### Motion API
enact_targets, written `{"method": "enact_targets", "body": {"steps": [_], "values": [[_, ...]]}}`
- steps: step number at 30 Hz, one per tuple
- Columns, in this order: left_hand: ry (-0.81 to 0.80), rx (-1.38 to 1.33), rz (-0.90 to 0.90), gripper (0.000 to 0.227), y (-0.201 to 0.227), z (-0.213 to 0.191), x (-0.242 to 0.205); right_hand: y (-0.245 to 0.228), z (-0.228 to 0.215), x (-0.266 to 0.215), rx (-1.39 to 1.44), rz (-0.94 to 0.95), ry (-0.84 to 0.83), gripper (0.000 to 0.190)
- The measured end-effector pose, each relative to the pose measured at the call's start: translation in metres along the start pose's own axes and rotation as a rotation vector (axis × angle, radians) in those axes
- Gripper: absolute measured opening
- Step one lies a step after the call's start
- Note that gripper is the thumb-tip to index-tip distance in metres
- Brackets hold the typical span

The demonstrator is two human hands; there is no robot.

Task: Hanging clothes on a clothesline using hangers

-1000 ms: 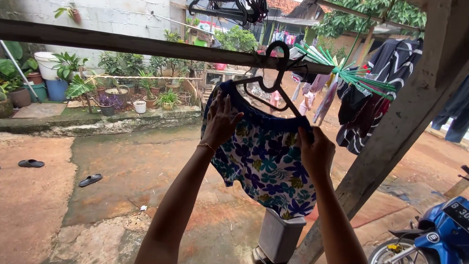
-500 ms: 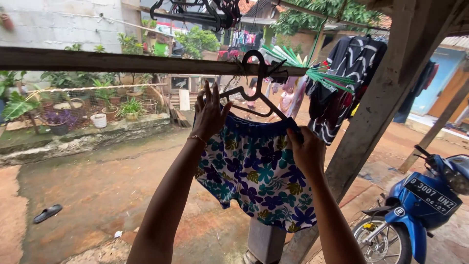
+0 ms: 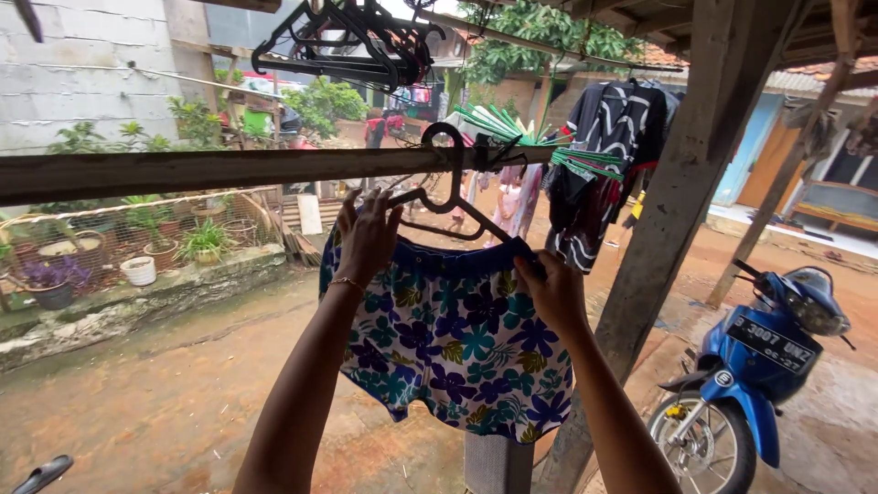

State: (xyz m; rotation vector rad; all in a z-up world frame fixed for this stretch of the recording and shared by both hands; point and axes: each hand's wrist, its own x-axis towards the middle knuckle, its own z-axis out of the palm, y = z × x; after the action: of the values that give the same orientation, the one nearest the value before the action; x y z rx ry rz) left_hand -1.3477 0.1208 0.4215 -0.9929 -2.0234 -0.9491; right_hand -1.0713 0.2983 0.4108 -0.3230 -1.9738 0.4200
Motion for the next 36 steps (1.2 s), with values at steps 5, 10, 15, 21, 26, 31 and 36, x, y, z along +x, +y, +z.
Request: {"method": "enact_targets", "body": {"steps": [5,10,15,21,26,31,36], "values": [[-0.036,-0.006,0.035,0.039,-0.009,0.005,-0.009,-0.029,-0.015,-0.017,-0.091,0.051,-0.059,0.040],[-0.045,-0.063,0.015,0.035,-0.013,0.009,-0.015,-0.047,-0.030,-0.013,-0.358,-0.102,-0.063,0.041],[-0.096,-0.261,-0.068,0.042,-0.014,0.013,-0.018,-0.039,-0.022,-0.019,-0.443,-0.144,-0.018,0.049],[-0.090,-0.261,-0.156,0.042,-0.053,0.016,-0.040,-0.010,-0.012,-0.047,-0.189,-0.004,0.114,0.052],[-0.037,-0.425,-0.209,0.039,-0.077,0.013,-0.062,0.009,-0.018,-0.067,-0.124,0.273,0.116,0.064],[0.036,-0.558,-0.227,0.039,-0.089,0.010,-0.088,0.093,-0.003,-0.090,-0.178,0.366,0.068,0.062],[-0.139,-0.567,-0.430,0.027,-0.132,0.027,-0.128,0.092,-0.004,-0.112,-0.128,0.391,0.048,0.067]]}}
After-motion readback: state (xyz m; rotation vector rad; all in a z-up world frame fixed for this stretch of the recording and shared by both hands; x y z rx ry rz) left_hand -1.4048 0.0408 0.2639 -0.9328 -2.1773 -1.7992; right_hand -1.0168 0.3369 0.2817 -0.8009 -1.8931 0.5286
